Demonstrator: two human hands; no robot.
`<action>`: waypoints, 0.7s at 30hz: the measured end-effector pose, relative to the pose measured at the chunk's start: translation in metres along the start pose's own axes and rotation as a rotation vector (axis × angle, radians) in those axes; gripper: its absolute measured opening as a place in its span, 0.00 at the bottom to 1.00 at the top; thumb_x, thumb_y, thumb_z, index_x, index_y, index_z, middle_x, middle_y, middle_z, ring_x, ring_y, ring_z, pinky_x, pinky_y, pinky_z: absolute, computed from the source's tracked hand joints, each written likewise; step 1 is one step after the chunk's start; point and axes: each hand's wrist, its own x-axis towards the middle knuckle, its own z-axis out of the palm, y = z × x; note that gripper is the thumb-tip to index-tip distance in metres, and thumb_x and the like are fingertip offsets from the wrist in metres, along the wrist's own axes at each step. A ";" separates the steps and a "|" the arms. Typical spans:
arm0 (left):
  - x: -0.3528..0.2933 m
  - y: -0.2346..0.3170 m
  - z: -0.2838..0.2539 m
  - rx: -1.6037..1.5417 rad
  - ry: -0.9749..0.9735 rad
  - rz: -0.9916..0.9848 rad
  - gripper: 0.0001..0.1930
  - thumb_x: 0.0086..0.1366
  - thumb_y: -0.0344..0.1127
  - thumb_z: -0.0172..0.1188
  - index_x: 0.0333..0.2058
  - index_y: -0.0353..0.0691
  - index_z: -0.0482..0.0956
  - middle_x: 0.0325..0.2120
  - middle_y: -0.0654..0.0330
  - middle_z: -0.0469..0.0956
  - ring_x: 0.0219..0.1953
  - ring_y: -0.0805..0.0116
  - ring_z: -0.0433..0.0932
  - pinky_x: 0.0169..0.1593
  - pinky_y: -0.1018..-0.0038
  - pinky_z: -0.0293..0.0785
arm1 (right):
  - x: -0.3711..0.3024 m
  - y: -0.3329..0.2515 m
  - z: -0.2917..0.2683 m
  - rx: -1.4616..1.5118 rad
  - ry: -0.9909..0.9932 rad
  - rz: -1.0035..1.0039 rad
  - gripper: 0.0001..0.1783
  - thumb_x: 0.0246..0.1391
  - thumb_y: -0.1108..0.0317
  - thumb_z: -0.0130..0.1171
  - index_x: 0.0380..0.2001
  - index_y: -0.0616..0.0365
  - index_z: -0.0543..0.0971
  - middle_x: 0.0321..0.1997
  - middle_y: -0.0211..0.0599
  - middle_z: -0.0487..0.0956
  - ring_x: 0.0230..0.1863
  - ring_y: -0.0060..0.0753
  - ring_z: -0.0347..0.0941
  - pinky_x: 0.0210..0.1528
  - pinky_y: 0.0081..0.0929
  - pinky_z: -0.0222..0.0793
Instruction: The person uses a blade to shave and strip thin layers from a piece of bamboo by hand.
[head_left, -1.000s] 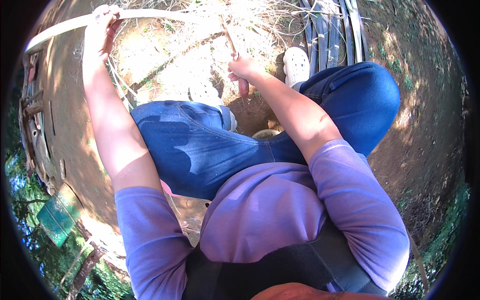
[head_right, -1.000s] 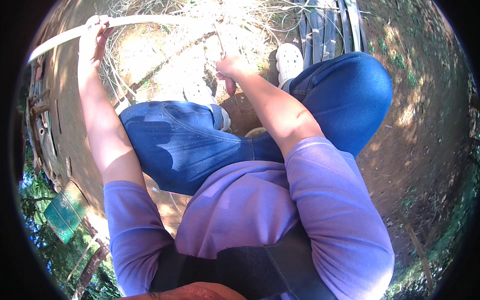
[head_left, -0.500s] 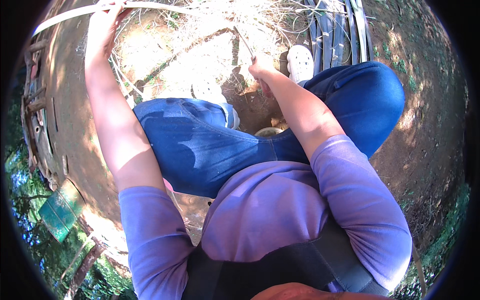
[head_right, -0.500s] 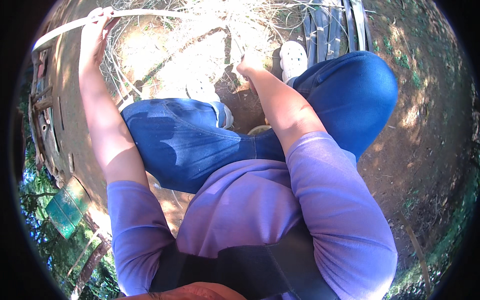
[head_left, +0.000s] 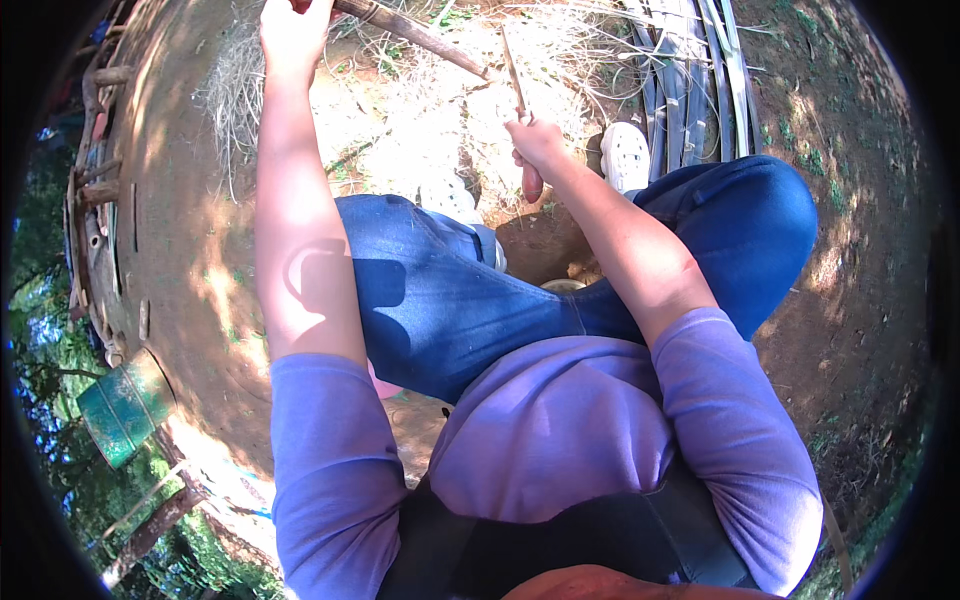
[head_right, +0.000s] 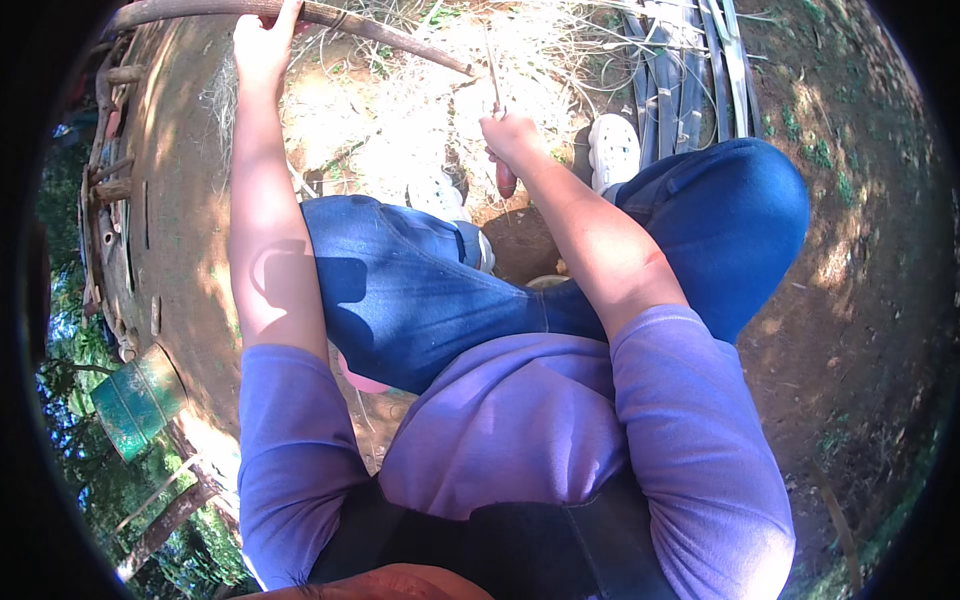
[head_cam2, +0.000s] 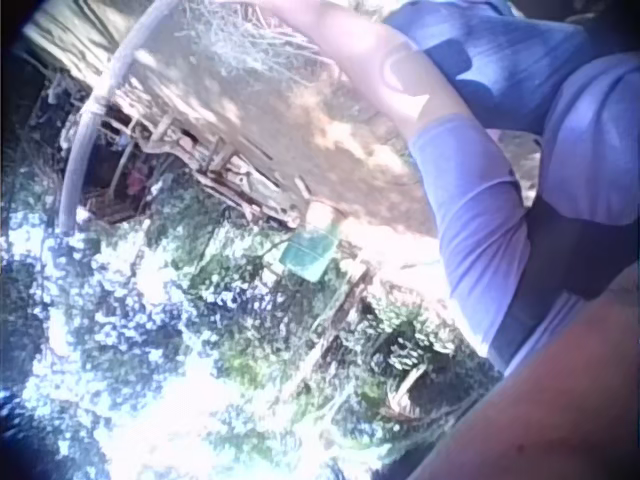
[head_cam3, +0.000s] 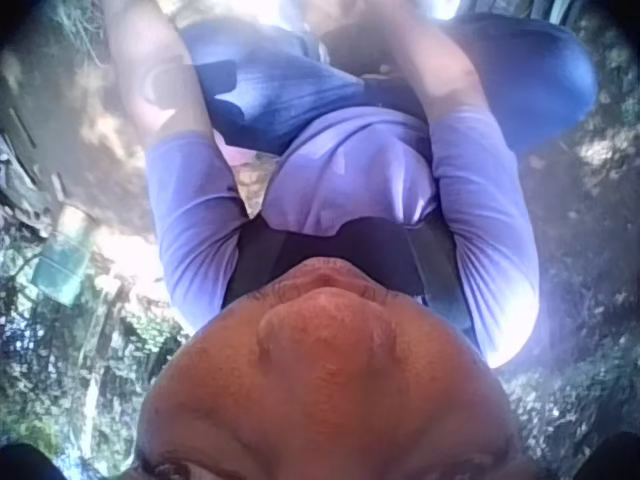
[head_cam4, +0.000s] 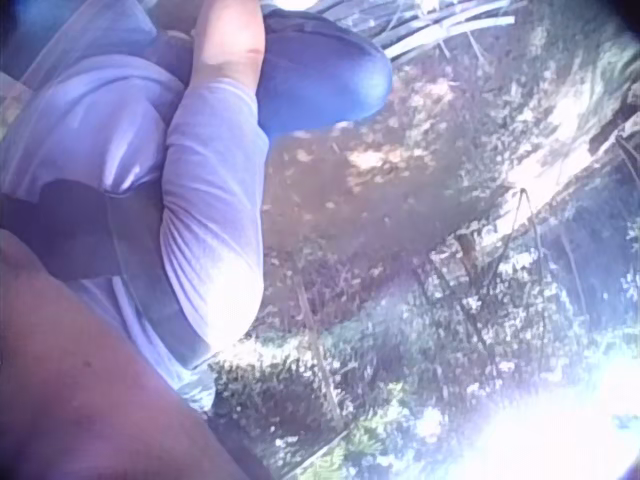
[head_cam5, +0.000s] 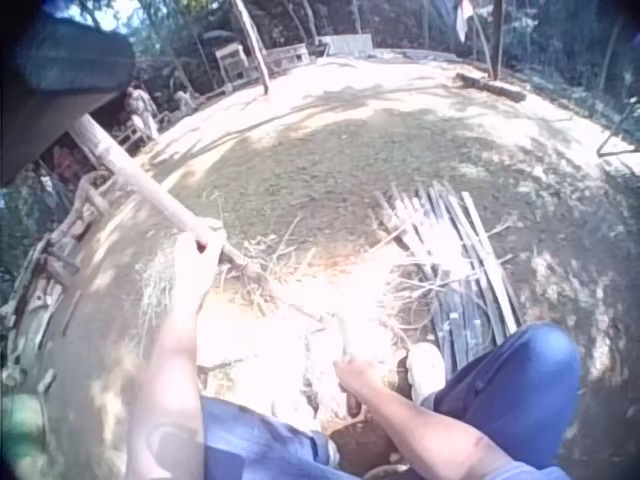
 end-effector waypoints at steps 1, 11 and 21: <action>0.002 -0.013 0.002 0.055 0.041 0.100 0.07 0.65 0.30 0.61 0.41 0.36 0.78 0.26 0.62 0.77 0.28 0.74 0.76 0.33 0.75 0.74 | -0.007 -0.003 0.002 -0.035 0.006 -0.022 0.13 0.60 0.62 0.57 0.37 0.63 0.74 0.20 0.32 0.74 0.18 0.24 0.72 0.22 0.27 0.73; 0.003 -0.049 0.024 -0.164 0.174 0.269 0.02 0.66 0.26 0.53 0.33 0.37 0.73 0.27 0.59 0.78 0.26 0.71 0.77 0.30 0.73 0.76 | -0.022 0.025 0.042 -0.266 0.140 -0.333 0.15 0.59 0.59 0.57 0.40 0.61 0.73 0.23 0.38 0.78 0.22 0.34 0.77 0.31 0.34 0.74; -0.011 -0.013 0.018 -0.088 0.120 0.186 0.02 0.68 0.25 0.52 0.35 0.37 0.73 0.27 0.58 0.78 0.25 0.71 0.78 0.28 0.74 0.77 | 0.030 0.058 0.000 -0.351 -0.004 0.119 0.14 0.57 0.66 0.54 0.42 0.63 0.77 0.26 0.43 0.82 0.32 0.44 0.82 0.43 0.39 0.79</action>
